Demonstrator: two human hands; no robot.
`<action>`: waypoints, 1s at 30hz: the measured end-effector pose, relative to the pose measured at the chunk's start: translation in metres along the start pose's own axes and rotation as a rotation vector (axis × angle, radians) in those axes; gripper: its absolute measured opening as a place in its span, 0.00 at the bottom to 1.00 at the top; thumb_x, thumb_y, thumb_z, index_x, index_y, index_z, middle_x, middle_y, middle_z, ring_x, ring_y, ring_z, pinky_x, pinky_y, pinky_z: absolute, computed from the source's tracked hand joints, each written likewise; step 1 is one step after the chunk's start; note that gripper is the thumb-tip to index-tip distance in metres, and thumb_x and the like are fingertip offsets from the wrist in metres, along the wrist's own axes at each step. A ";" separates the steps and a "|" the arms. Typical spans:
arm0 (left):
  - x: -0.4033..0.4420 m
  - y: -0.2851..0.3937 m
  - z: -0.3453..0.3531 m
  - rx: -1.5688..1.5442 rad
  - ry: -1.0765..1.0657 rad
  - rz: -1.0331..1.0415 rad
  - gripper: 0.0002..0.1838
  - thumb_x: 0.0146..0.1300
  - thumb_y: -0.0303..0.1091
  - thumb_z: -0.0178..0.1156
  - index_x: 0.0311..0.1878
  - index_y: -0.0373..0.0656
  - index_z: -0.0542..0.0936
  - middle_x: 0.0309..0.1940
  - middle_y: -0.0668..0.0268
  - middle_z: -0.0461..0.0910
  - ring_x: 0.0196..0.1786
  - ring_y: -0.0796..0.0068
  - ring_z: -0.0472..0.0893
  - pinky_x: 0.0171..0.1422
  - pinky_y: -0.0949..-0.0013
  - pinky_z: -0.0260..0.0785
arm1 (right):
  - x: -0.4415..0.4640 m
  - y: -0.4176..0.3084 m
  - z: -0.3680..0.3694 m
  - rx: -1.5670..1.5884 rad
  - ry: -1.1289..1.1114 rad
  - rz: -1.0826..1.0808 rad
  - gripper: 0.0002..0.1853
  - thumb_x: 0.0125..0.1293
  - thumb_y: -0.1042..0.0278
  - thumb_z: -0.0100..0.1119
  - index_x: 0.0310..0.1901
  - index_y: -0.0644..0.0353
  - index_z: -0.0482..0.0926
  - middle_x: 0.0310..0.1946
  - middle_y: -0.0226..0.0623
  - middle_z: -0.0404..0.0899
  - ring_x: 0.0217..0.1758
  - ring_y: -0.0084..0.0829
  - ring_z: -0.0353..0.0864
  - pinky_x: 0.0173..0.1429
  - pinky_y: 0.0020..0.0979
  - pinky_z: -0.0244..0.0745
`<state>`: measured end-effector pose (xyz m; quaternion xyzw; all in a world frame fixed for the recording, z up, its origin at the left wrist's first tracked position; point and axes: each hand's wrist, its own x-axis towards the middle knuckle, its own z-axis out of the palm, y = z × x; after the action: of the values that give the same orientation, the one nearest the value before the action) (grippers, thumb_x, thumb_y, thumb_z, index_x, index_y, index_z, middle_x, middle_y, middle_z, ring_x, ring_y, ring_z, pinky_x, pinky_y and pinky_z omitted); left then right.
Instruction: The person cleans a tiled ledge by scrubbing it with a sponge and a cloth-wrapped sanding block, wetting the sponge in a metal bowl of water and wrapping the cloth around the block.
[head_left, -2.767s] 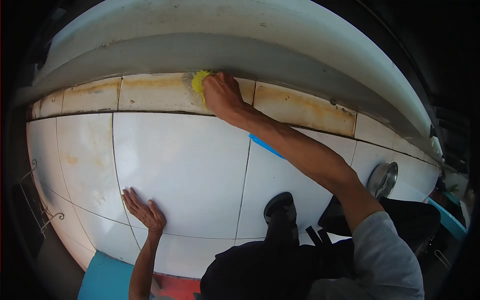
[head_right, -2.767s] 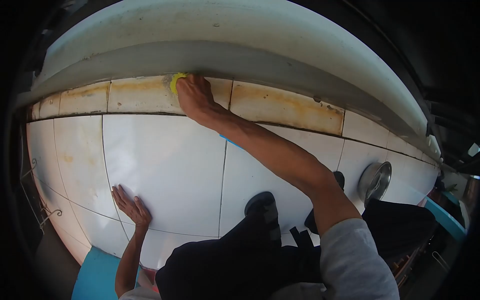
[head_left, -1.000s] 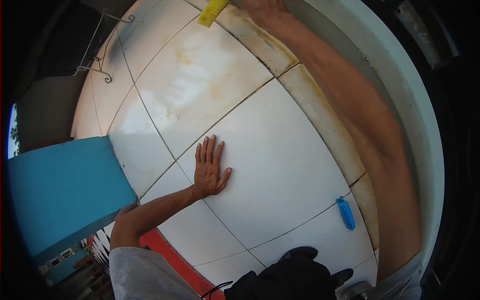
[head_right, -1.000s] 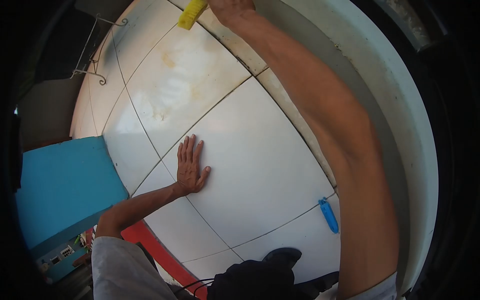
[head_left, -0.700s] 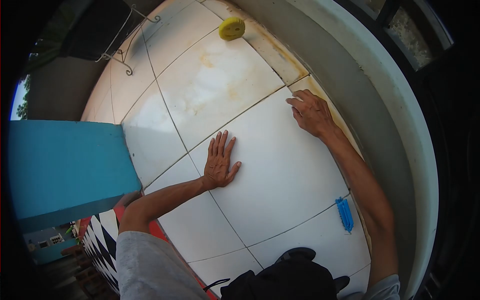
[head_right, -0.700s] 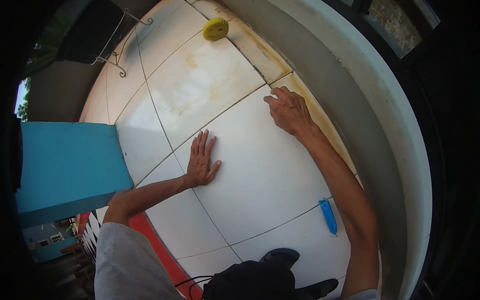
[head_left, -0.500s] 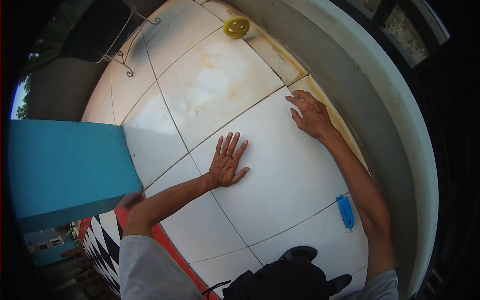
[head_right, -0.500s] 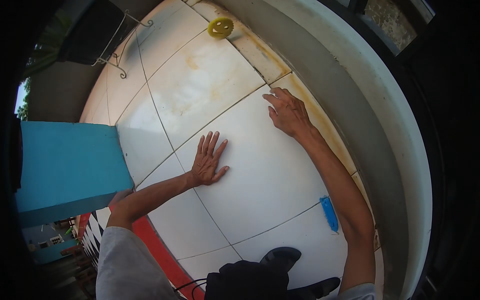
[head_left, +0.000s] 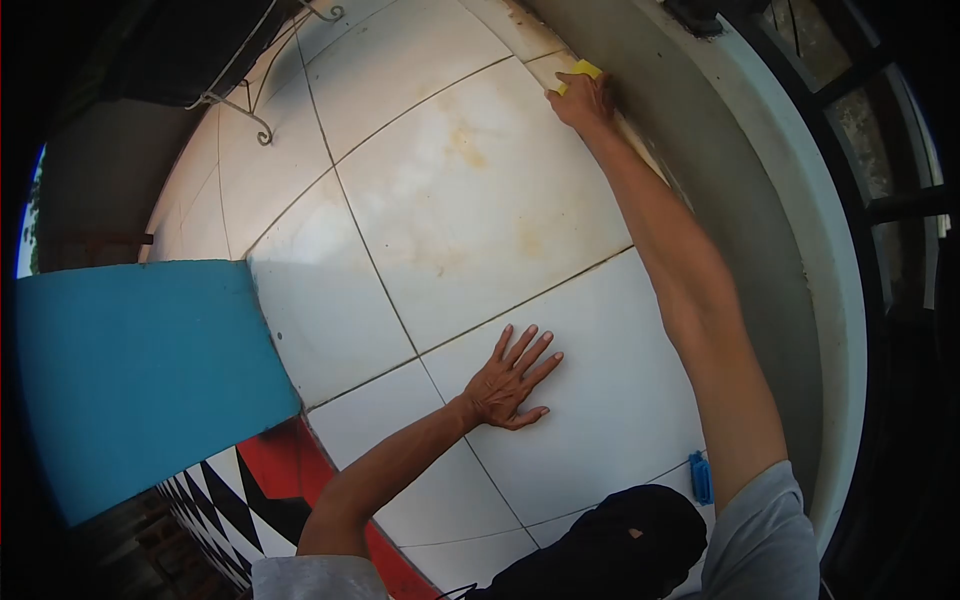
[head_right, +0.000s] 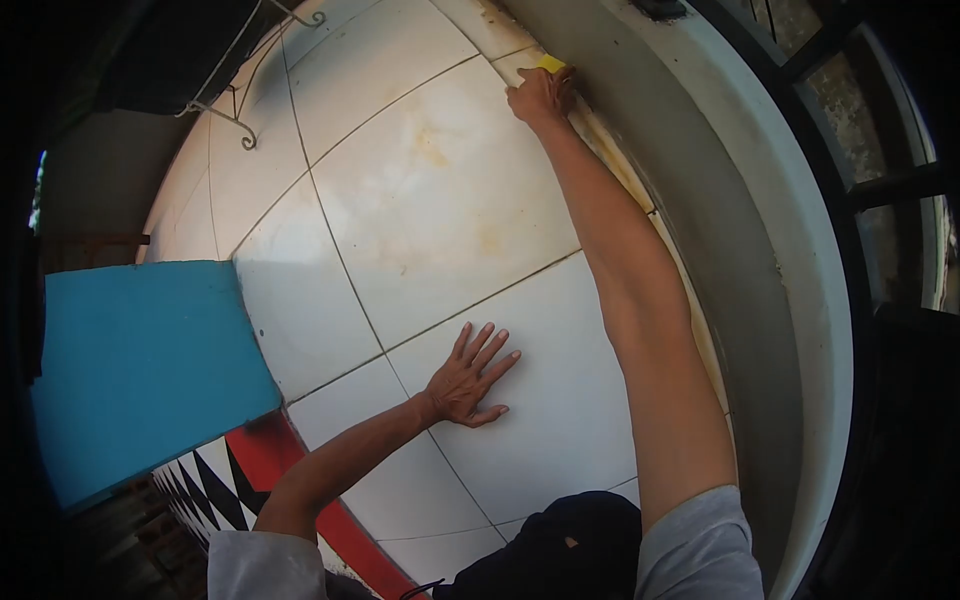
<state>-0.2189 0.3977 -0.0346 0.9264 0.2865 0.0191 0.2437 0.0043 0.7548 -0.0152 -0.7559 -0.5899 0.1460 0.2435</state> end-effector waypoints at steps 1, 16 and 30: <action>0.000 -0.001 0.000 -0.013 -0.005 -0.004 0.46 0.62 0.61 0.54 0.78 0.45 0.57 0.78 0.45 0.47 0.81 0.42 0.42 0.82 0.35 0.29 | 0.018 0.000 0.009 0.076 -0.088 0.155 0.23 0.63 0.62 0.65 0.62 0.47 0.80 0.70 0.49 0.67 0.75 0.46 0.61 0.76 0.45 0.61; 0.000 0.009 -0.007 0.066 0.025 0.018 0.46 0.62 0.57 0.56 0.77 0.40 0.56 0.79 0.44 0.45 0.82 0.44 0.41 0.83 0.39 0.27 | -0.242 0.098 -0.174 0.263 -0.025 -0.403 0.44 0.55 0.90 0.62 0.75 0.59 0.59 0.60 0.50 0.71 0.64 0.51 0.74 0.67 0.41 0.73; 0.012 0.035 0.021 0.255 0.176 0.212 0.40 0.69 0.48 0.49 0.77 0.32 0.53 0.78 0.36 0.43 0.80 0.35 0.43 0.79 0.37 0.35 | -0.788 0.347 -0.396 -0.052 0.682 0.893 0.34 0.55 0.75 0.69 0.66 0.68 0.71 0.53 0.52 0.80 0.59 0.43 0.81 0.61 0.39 0.75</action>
<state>-0.1873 0.3700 -0.0377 0.9695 0.2079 0.0892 0.0946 0.2842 -0.1464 0.0765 -0.9424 -0.1040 -0.0323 0.3163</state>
